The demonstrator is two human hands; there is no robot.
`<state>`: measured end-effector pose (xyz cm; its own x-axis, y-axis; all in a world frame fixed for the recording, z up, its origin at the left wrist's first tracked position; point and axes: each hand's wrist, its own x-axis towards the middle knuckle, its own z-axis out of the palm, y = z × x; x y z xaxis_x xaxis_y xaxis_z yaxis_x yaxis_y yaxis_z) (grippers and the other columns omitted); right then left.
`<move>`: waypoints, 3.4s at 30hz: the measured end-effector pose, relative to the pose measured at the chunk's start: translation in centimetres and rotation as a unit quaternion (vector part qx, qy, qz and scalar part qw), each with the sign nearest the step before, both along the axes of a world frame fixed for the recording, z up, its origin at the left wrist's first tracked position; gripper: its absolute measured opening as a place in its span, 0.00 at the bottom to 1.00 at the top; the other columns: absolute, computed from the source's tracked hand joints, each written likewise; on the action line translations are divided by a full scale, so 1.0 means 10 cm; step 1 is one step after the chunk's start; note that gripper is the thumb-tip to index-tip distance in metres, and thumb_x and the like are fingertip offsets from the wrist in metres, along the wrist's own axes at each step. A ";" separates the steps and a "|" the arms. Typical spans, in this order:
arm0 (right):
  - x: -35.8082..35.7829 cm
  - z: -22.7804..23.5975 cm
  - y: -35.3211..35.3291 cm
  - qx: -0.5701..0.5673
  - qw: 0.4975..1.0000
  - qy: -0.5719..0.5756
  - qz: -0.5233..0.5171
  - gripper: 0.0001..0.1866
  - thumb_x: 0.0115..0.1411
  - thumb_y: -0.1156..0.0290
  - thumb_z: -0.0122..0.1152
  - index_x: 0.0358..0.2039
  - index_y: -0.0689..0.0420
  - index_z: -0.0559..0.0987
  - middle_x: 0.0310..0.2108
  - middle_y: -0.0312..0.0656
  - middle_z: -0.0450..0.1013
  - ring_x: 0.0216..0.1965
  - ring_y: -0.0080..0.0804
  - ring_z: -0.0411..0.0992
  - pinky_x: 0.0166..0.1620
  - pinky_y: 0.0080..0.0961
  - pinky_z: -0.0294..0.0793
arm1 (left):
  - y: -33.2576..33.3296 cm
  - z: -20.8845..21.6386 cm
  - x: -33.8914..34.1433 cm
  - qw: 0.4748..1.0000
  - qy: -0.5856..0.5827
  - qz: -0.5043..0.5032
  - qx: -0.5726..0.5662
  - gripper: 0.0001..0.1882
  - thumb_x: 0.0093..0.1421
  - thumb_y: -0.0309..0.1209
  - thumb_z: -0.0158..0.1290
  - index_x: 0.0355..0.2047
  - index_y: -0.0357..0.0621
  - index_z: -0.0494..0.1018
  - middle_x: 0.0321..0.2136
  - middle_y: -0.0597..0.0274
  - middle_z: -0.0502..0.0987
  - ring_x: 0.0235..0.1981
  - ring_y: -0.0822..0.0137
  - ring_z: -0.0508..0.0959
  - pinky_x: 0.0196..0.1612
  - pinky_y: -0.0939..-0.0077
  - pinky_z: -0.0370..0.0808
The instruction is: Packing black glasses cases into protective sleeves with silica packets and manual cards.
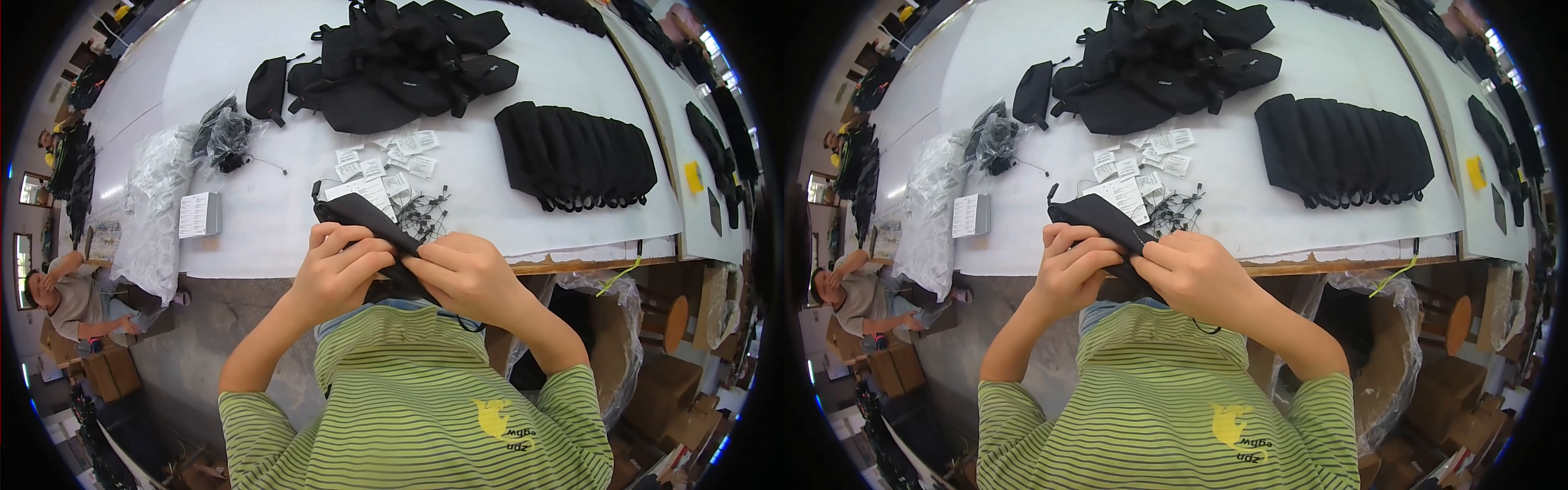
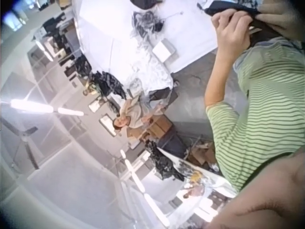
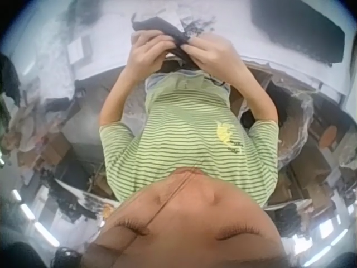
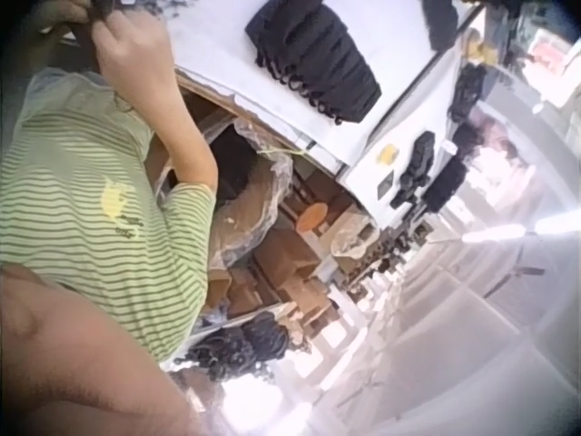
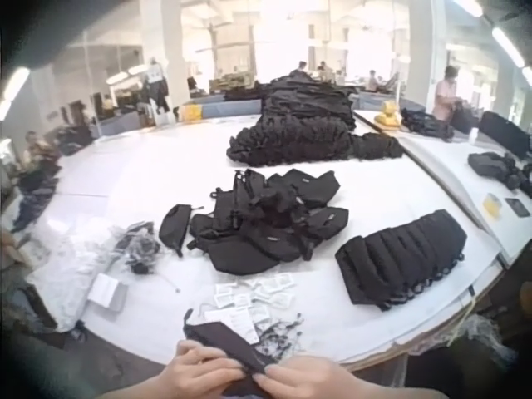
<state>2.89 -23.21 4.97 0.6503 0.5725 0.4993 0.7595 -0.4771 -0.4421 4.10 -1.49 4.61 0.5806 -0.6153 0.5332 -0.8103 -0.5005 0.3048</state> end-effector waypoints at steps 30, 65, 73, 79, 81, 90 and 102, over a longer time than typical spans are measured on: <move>-0.78 -1.32 -1.20 0.060 0.658 0.747 -0.075 0.17 0.47 0.74 0.69 0.38 0.60 0.75 0.34 0.43 0.78 0.34 0.27 0.75 0.43 0.19 0.70 | 0.56 -0.54 -0.77 0.805 0.571 0.157 -0.033 0.10 0.57 0.29 0.55 0.37 0.38 0.70 0.27 0.59 0.74 0.27 0.67 0.73 0.33 0.75 0.69; 0.19 -0.27 -0.25 0.633 0.601 0.371 -0.317 0.08 0.61 0.73 0.52 0.32 0.63 0.77 0.15 0.29 0.69 0.14 0.10 0.59 0.20 0.12 0.51 | -0.05 -0.02 -0.08 0.835 0.520 -0.089 0.158 0.12 0.61 0.34 0.51 0.40 0.41 0.66 0.25 0.52 0.75 0.26 0.51 0.74 0.30 0.61 0.68; 0.08 -0.20 -0.20 0.084 0.920 0.310 -0.226 0.08 0.52 0.66 0.65 0.30 0.56 0.83 0.08 0.39 0.63 0.09 0.23 0.56 0.18 0.21 0.55 | -0.25 -0.47 -0.02 0.995 0.074 0.027 0.057 0.10 0.47 0.24 0.56 0.32 0.43 0.73 0.34 0.62 0.72 0.32 0.64 0.73 0.36 0.70 0.67; 0.05 -0.74 -0.12 -0.065 0.970 0.130 -0.193 0.08 0.50 0.61 0.66 0.27 0.50 0.84 0.14 0.38 0.73 0.14 0.34 0.69 0.21 0.27 0.64 | -0.26 -0.91 -0.13 0.997 0.024 0.068 -0.019 0.13 0.44 0.25 0.58 0.33 0.48 0.76 0.42 0.62 0.71 0.45 0.58 0.70 0.44 0.69 0.67; 0.06 -0.78 -0.07 -0.090 0.974 0.110 -0.179 0.08 0.50 0.60 0.66 0.26 0.50 0.83 0.13 0.37 0.71 0.14 0.33 0.68 0.21 0.27 0.63 | -0.24 -0.93 -0.14 0.999 0.004 0.048 -0.010 0.13 0.45 0.25 0.58 0.33 0.49 0.76 0.43 0.63 0.70 0.46 0.57 0.69 0.45 0.68 0.67; 0.05 -0.79 -0.16 -0.115 0.987 0.067 -0.088 0.11 0.49 0.58 0.66 0.25 0.49 0.77 0.10 0.35 0.66 0.14 0.33 0.66 0.24 0.29 0.61 | -0.16 -0.92 0.14 0.981 0.188 0.005 -0.058 0.10 0.46 0.27 0.61 0.31 0.45 0.75 0.27 0.63 0.74 0.31 0.63 0.74 0.37 0.74 0.69; 0.16 -0.87 -0.26 -0.139 0.983 0.067 -0.095 0.10 0.45 0.61 0.69 0.24 0.50 0.78 0.11 0.38 0.67 0.16 0.37 0.67 0.24 0.33 0.64 | 0.02 -1.29 1.34 0.967 0.168 0.191 0.029 0.09 0.53 0.34 0.58 0.30 0.42 0.74 0.26 0.63 0.76 0.39 0.60 0.73 0.47 0.65 0.67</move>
